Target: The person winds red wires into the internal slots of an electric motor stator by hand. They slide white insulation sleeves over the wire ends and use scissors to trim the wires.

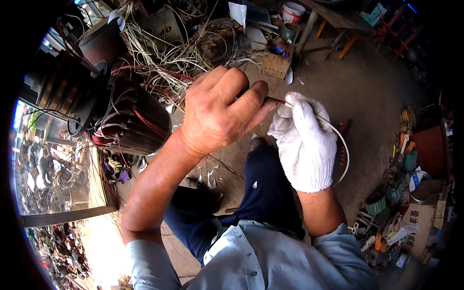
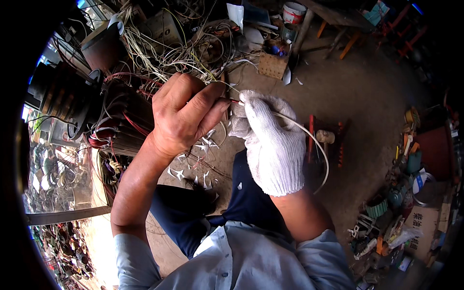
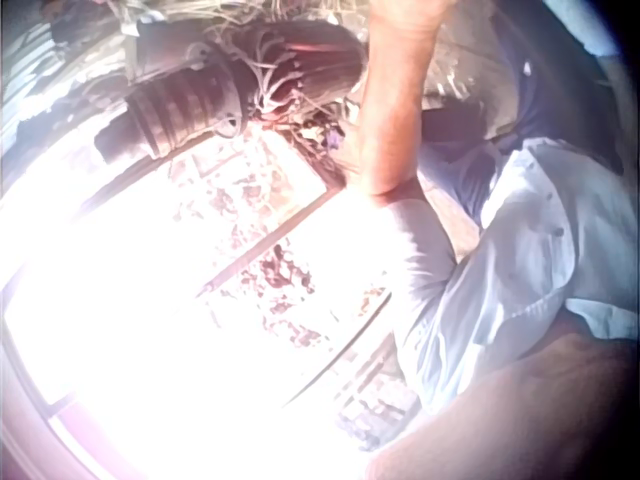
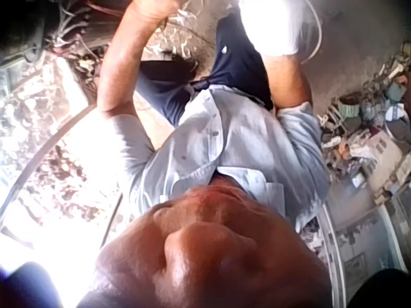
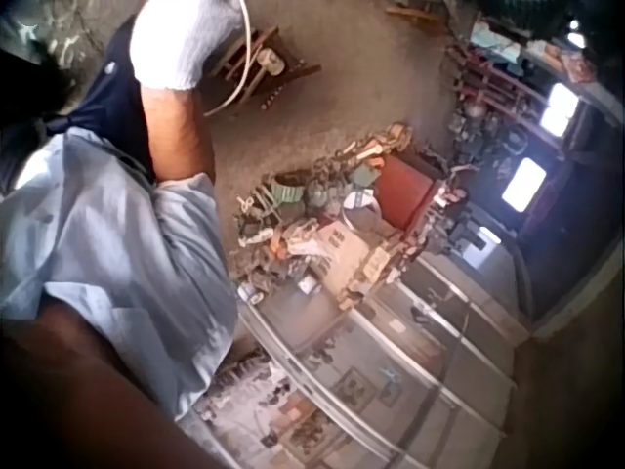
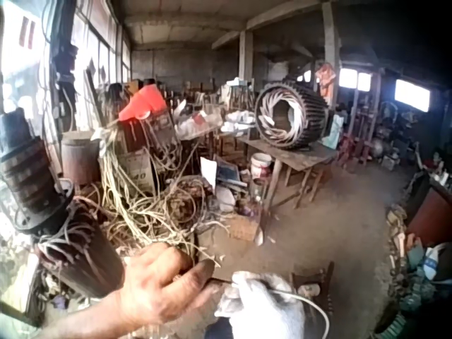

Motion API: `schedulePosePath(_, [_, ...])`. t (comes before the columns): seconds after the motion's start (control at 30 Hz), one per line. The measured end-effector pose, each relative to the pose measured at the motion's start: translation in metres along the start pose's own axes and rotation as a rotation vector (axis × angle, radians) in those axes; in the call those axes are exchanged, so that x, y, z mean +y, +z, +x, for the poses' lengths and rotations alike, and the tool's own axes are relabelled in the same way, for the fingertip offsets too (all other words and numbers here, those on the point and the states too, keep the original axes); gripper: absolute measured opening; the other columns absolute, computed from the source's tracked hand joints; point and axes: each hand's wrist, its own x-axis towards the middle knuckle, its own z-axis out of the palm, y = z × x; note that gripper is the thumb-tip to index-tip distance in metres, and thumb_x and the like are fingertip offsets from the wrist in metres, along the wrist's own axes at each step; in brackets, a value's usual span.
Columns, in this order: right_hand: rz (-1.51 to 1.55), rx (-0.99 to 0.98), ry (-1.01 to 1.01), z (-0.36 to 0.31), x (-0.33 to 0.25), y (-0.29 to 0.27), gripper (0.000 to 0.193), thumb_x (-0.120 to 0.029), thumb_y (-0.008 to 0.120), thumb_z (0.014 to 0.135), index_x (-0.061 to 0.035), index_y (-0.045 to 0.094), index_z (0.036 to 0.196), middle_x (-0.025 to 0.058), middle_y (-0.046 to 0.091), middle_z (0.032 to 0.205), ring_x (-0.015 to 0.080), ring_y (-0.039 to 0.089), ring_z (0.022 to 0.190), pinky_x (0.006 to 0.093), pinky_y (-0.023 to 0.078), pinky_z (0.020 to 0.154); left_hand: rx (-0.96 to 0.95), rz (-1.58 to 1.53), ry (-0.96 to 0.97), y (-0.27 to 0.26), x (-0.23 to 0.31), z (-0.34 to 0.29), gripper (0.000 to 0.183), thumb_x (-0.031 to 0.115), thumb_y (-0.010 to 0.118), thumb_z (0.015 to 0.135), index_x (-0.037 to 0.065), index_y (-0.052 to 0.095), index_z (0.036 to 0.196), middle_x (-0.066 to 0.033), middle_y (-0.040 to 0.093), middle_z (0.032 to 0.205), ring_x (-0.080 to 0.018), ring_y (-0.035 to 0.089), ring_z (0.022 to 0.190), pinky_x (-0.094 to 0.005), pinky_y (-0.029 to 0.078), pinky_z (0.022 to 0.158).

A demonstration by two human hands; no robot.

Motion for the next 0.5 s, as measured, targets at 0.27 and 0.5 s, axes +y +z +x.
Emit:
schedulePosePath(0.27, [-0.131,-0.085,-0.096,0.014,-0.014,0.013,0.017,-0.007,0.070,0.094,0.0021,0.069,0.109,0.0098,0.073,0.100,0.0135,0.069,0.084,0.0255,0.056,0.075,0.053,0.119,0.116,-0.003,-0.015,0.015,0.036,0.018,0.082,0.068,0.006,0.069,0.099,-0.0014,0.049,0.076,-0.0176,0.051,0.061,-0.0310,0.044,0.051])
schedulePosePath(0.5, [-0.236,-0.166,-0.215,0.027,-0.016,0.023,0.019,-0.003,0.070,0.092,0.0021,0.069,0.110,0.0102,0.073,0.102,0.0136,0.070,0.086,0.0260,0.058,0.076,0.070,-0.107,-0.072,-0.004,-0.013,0.020,0.028,0.011,0.082,0.071,0.005,0.069,0.096,-0.0052,0.052,0.077,-0.0234,0.052,0.064,-0.0359,0.044,0.054])
